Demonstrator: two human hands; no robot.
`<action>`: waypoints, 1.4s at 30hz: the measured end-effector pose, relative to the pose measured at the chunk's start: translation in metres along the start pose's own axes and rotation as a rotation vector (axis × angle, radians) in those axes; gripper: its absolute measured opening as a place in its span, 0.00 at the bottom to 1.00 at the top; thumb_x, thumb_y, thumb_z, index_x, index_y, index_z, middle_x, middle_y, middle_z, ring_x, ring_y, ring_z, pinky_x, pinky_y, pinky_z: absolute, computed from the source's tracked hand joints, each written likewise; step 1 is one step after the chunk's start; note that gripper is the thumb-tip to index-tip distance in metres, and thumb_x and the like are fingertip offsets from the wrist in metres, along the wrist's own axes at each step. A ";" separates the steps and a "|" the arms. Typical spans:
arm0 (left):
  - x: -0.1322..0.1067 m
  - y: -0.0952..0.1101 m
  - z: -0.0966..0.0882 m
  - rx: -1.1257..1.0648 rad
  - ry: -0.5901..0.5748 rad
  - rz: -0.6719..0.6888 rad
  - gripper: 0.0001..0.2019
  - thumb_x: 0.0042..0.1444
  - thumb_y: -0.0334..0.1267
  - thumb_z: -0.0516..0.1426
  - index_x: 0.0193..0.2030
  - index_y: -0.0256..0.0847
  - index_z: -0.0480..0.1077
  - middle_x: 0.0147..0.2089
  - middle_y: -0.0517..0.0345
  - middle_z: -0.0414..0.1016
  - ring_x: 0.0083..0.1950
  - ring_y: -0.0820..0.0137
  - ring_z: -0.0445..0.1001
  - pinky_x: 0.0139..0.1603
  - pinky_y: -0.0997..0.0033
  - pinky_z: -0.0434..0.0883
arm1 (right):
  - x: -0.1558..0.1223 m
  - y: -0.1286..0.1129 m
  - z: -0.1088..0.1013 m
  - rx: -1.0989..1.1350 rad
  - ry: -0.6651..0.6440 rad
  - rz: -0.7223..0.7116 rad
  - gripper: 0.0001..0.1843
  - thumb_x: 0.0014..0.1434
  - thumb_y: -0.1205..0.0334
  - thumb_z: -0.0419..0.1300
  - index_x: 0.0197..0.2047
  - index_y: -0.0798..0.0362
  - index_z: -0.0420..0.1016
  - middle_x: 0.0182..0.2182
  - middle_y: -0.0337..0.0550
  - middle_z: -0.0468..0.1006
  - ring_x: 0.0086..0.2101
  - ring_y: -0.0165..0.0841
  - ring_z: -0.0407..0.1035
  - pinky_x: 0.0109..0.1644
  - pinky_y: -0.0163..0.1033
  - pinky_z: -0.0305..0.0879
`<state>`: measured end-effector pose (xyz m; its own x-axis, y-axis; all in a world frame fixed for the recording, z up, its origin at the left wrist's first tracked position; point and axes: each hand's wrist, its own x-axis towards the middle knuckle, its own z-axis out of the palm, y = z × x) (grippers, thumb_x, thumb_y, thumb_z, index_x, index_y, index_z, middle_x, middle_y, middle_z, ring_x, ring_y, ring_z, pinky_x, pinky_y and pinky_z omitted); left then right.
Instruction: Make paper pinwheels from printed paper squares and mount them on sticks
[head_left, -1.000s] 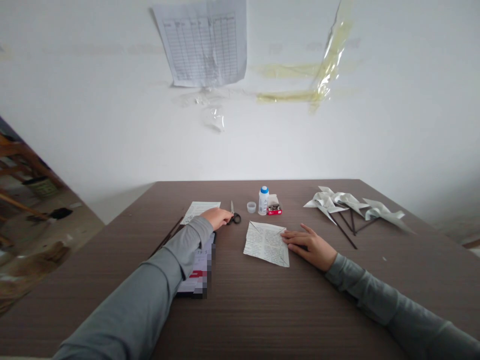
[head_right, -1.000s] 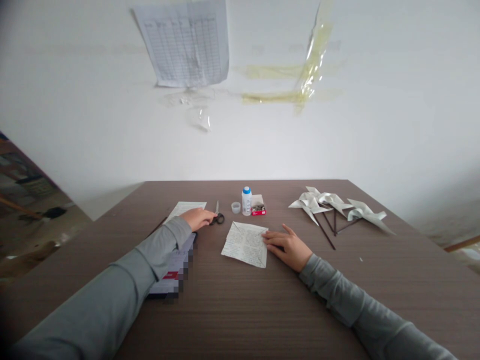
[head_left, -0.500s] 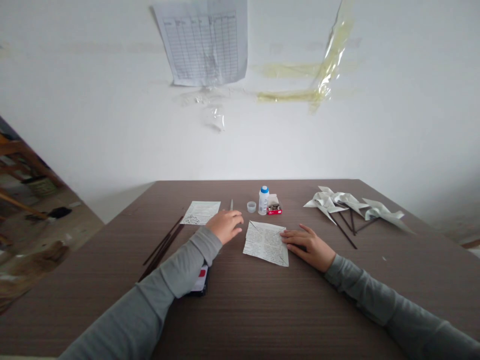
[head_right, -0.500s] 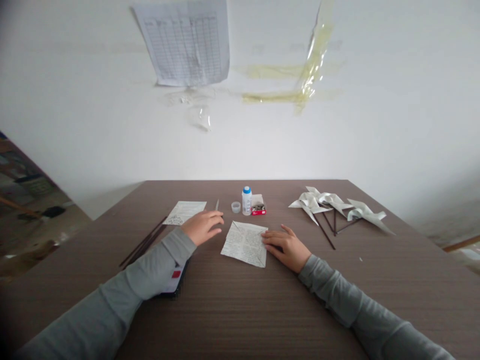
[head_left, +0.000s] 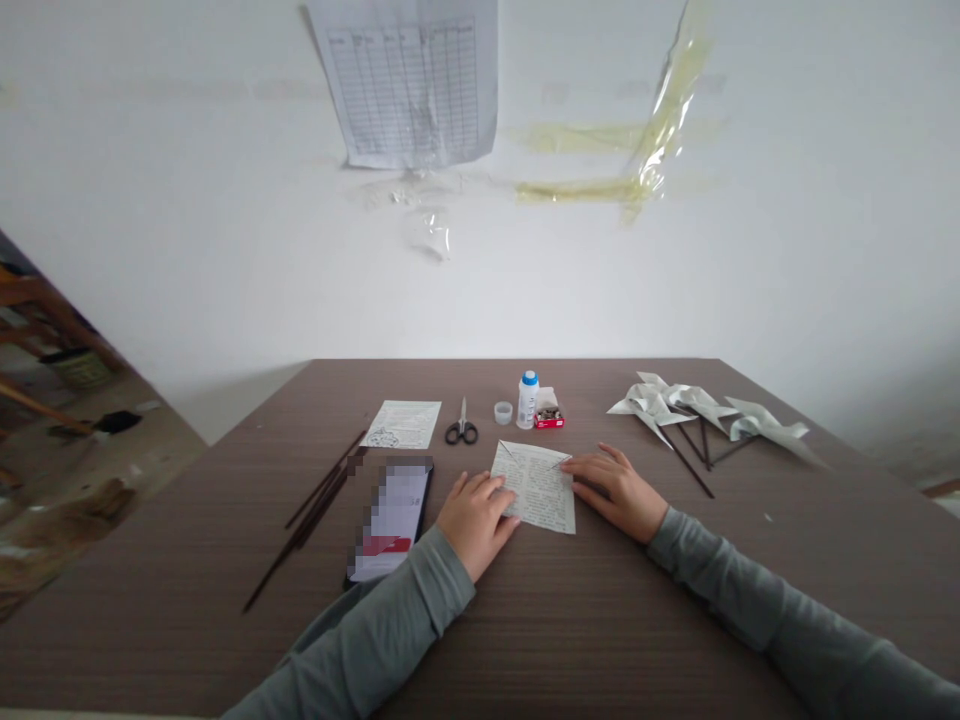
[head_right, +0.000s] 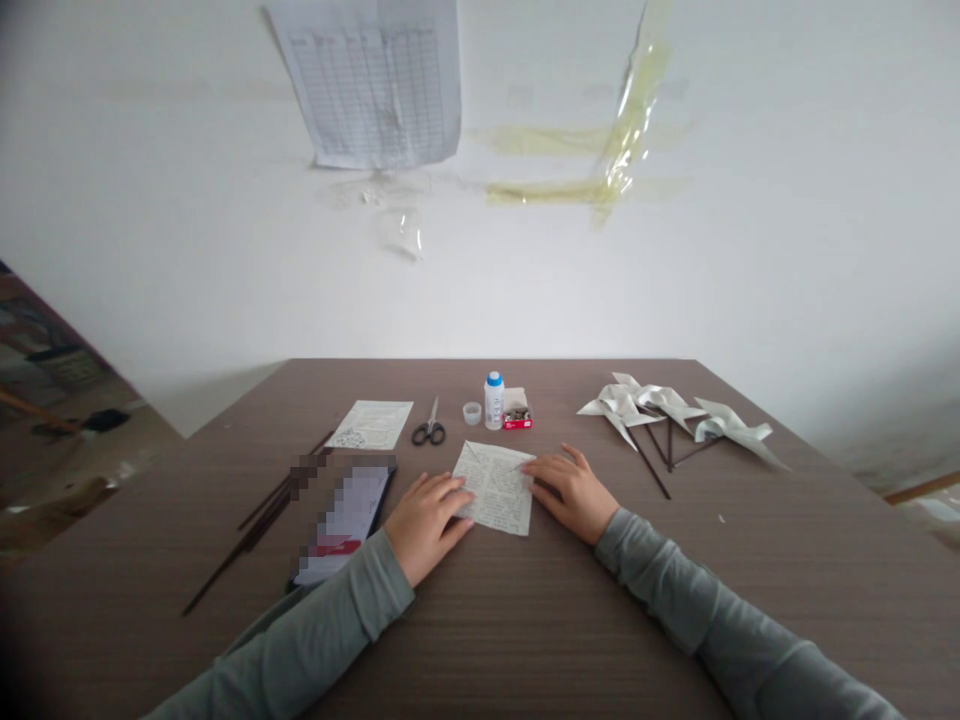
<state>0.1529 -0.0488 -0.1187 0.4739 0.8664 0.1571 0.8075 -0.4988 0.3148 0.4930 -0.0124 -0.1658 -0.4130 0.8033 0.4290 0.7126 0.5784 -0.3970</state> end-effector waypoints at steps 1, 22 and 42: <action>0.000 -0.002 0.005 0.005 0.013 -0.013 0.15 0.79 0.33 0.72 0.67 0.48 0.94 0.79 0.38 0.92 0.85 0.40 0.86 0.94 0.21 0.75 | 0.005 0.002 0.000 -0.015 0.021 -0.004 0.20 0.86 0.53 0.64 0.70 0.36 0.96 0.67 0.53 0.98 0.68 0.58 0.92 0.91 0.80 0.68; -0.003 -0.025 0.024 -0.011 0.066 -0.025 0.16 0.77 0.34 0.71 0.65 0.53 0.95 0.74 0.45 0.94 0.81 0.40 0.85 0.90 0.23 0.78 | 0.144 -0.008 0.005 -0.242 0.081 0.005 0.46 0.73 0.76 0.61 0.83 0.27 0.90 0.65 0.53 0.91 0.68 0.55 0.78 0.82 0.71 0.76; -0.001 -0.015 0.014 -0.078 0.131 0.061 0.15 0.74 0.39 0.74 0.64 0.44 0.94 0.65 0.39 0.93 0.71 0.41 0.89 0.80 0.30 0.88 | 0.063 -0.044 0.003 0.037 0.364 0.122 0.22 0.81 0.35 0.72 0.47 0.42 0.96 0.49 0.54 0.98 0.57 0.61 0.89 0.80 0.76 0.78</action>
<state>0.1455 -0.0425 -0.1370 0.4675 0.8325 0.2973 0.7463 -0.5520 0.3719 0.4341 0.0133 -0.1238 -0.0937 0.7677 0.6339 0.7208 0.4915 -0.4888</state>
